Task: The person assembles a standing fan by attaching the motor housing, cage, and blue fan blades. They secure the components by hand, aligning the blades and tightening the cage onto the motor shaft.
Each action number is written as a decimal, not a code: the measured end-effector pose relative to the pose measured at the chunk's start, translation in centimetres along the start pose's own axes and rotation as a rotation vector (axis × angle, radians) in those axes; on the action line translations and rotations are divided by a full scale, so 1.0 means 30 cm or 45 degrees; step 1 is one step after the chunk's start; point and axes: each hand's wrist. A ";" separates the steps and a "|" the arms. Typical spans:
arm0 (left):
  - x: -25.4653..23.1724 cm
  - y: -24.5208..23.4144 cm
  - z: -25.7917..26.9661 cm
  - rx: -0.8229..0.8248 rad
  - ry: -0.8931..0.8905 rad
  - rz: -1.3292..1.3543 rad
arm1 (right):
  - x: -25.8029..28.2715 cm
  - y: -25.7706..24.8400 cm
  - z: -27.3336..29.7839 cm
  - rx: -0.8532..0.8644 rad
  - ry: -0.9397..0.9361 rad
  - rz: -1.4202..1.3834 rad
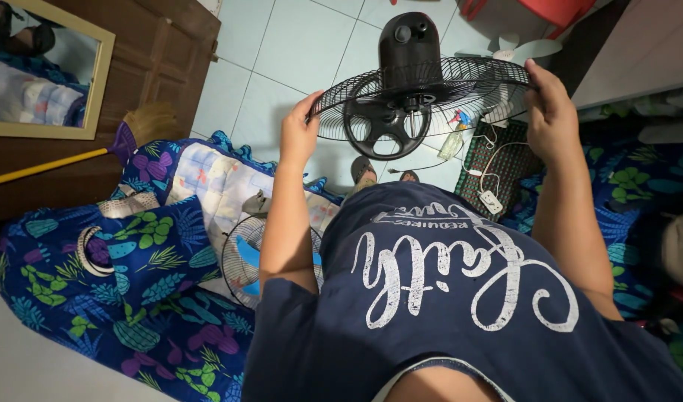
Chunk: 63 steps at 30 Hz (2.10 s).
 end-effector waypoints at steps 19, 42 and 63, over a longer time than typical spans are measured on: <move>-0.144 0.039 0.034 -0.144 0.216 -0.046 | 0.010 0.285 -0.013 -0.081 0.389 -0.684; -0.159 0.070 0.117 -0.319 0.250 -0.085 | -0.198 0.362 -0.156 -0.112 1.216 -1.433; -0.033 0.079 0.347 -0.391 -0.099 -0.038 | -0.181 0.340 -0.189 -0.072 1.196 -1.507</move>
Point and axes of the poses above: each hand's wrist, its own z-axis away from the middle knuckle, its own y-axis out of the palm, x = y × z, and after that the axes turned 7 degrees about -z, right-handed
